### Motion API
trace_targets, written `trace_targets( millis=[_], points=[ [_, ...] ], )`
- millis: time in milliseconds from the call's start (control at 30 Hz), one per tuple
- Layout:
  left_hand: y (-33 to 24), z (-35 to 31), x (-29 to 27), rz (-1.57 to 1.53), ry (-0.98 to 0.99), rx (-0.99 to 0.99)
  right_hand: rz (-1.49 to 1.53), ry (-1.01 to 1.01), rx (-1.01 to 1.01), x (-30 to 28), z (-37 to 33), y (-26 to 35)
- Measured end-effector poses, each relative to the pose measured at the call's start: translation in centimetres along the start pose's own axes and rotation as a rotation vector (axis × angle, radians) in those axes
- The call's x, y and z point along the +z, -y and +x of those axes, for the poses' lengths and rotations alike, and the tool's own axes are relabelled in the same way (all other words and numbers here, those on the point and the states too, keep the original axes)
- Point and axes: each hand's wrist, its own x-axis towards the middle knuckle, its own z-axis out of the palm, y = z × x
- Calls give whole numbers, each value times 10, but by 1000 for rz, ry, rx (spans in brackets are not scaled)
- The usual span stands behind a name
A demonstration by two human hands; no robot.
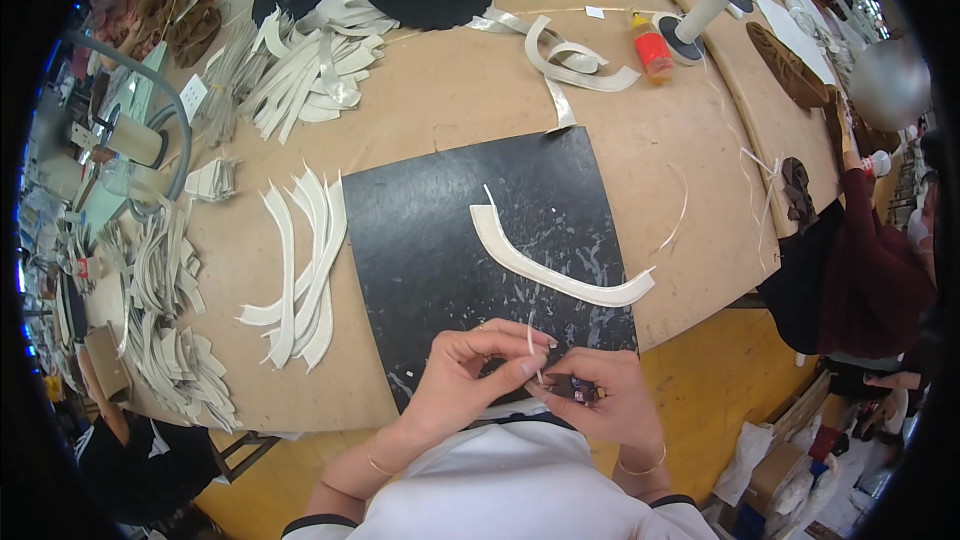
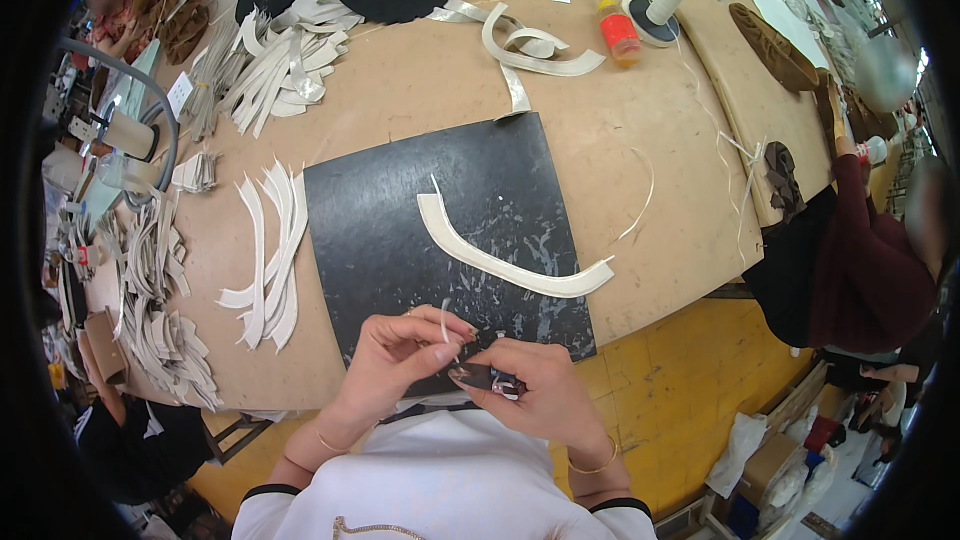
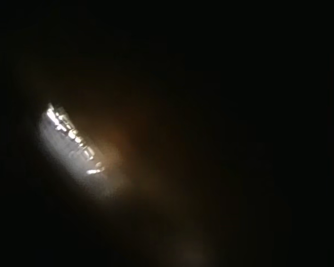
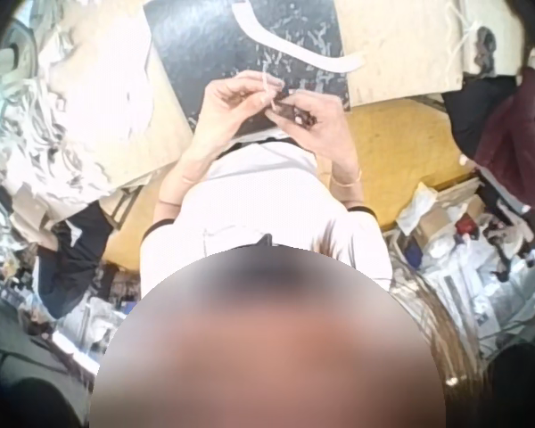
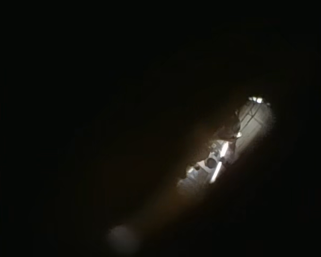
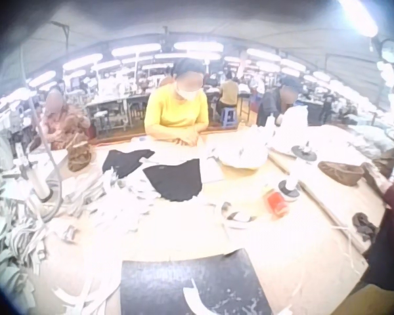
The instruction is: The person uses a rotary cutter to trim white fabric strips on a black cutting mat. They repeatedly position the strips, cut along the edges, and remove excess material, working one strip at a time.
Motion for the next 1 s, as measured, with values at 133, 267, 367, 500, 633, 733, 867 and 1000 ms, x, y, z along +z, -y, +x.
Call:
trace_targets(
  millis=[133, 267, 367, 500, 633, 733, 867, 1000],
  points=[
    [4, 2, -8, 56, -32, 125, 13, 62, 46, -4, -3, -2],
    [7, 0, -13, 89, -57, 66, 65, 12, 58, -5, 3, 2],
    [10, -2, -11, 7, -63, 23, 61, -112, 9, 3, 14, 5],
    [10, -2, -9, -51, -84, 17, 113, -68, -16, 12, 23, 5],
    [9, 0, -13, -90, -90, 26, 172, -40, -55, 13, 26, -3],
    [9, -1, -13, -111, -94, 7, 191, -40, -8, 11, 26, -5],
    [10, 0, -15, 311, -104, 123, 152, -17, 77, 10, 24, -4],
    [8, 28, -30, 261, -166, 187, 57, 154, 27, -1, 18, -8]
  ],
)
